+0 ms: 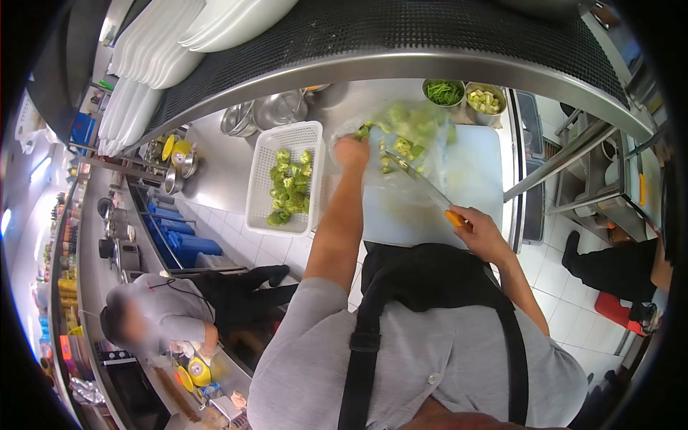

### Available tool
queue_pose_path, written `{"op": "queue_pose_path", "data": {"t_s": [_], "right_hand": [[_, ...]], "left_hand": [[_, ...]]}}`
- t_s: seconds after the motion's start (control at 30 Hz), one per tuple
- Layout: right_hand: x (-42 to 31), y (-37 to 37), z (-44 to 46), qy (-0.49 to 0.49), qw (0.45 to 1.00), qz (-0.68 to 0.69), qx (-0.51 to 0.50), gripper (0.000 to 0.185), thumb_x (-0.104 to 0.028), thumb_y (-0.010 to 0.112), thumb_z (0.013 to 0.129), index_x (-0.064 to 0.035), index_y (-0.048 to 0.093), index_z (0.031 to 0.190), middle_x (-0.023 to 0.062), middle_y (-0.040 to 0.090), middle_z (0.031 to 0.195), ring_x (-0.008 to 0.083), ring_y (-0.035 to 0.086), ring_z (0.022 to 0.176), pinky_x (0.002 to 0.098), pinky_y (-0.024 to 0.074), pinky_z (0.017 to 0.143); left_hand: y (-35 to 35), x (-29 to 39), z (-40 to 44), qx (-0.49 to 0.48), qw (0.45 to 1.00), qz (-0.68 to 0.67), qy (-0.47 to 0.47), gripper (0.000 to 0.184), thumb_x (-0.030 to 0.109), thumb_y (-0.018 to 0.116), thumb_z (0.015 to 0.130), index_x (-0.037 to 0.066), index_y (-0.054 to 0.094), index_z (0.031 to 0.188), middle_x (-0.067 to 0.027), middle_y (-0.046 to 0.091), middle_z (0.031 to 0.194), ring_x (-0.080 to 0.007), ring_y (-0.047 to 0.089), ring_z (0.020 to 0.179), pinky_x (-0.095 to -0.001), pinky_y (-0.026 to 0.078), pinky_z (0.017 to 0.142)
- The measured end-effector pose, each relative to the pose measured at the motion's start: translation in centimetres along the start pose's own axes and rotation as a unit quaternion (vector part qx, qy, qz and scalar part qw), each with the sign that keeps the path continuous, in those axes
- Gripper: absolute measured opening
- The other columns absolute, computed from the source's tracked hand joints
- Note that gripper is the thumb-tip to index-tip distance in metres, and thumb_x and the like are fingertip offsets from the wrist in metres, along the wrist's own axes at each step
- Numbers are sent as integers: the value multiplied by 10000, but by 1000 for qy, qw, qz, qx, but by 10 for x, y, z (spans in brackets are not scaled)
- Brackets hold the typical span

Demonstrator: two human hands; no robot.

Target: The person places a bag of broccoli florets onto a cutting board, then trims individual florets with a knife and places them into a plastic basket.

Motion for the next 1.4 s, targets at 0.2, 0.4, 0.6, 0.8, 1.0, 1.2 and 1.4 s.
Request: {"op": "queue_pose_path", "data": {"t_s": [0.2,0.4,0.6,0.8,1.0,1.2,1.4], "right_hand": [[6,0,-5,-23,997,52,60,435,-128,684,939,-14,625,1354,181,707,1055,256,665,852,361,529,799],[14,5,8,50,994,79,58,358,-213,693,991,-14,674,1288,114,707,878,166,603,732,316,513,728],[20,13,12,60,989,129,50,343,-205,694,997,-23,687,1287,70,702,894,118,573,755,282,498,729],[19,16,10,47,987,151,22,339,-180,709,988,-20,694,1286,46,726,958,90,576,785,254,493,740],[17,14,5,18,985,169,18,332,-135,715,975,-19,699,1285,76,761,1089,89,621,859,247,504,766],[18,12,3,4,985,169,19,337,-109,717,968,-28,698,1294,88,759,1112,96,636,898,248,510,772],[17,12,4,-27,985,164,41,337,-91,727,954,-31,704,1285,93,755,1109,111,645,903,252,510,776]], "left_hand": [[-24,7,-28,74,970,-200,114,326,128,856,754,0,648,970,-149,678,913,-291,683,884,-395,555,816],[-42,18,-89,-25,847,-526,72,218,-57,714,842,21,620,1024,-37,657,958,-104,631,815,-255,504,747],[-46,7,-117,-81,812,-578,-10,261,-37,716,894,15,636,1136,-43,657,1055,-98,618,853,-257,503,776],[-74,31,-133,18,837,-545,40,284,24,789,896,21,635,1134,-35,663,1021,-93,590,872,-246,497,776],[-68,24,-131,-13,842,-539,20,260,54,784,922,31,618,1121,-37,698,1010,-87,615,873,-247,499,800],[-70,28,-127,4,821,-570,43,238,-16,787,894,34,603,1036,-21,655,859,-70,601,780,-217,476,711],[-73,29,-126,3,829,-558,43,248,-32,787,888,39,596,1030,-12,627,837,-71,587,769,-222,480,705]]}}
Point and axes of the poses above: each hand's wrist, its own z-axis towards the middle knuckle, its own y-axis out of the palm, x = y × z, the point moved 5 cm from there along z, towards the middle knuckle
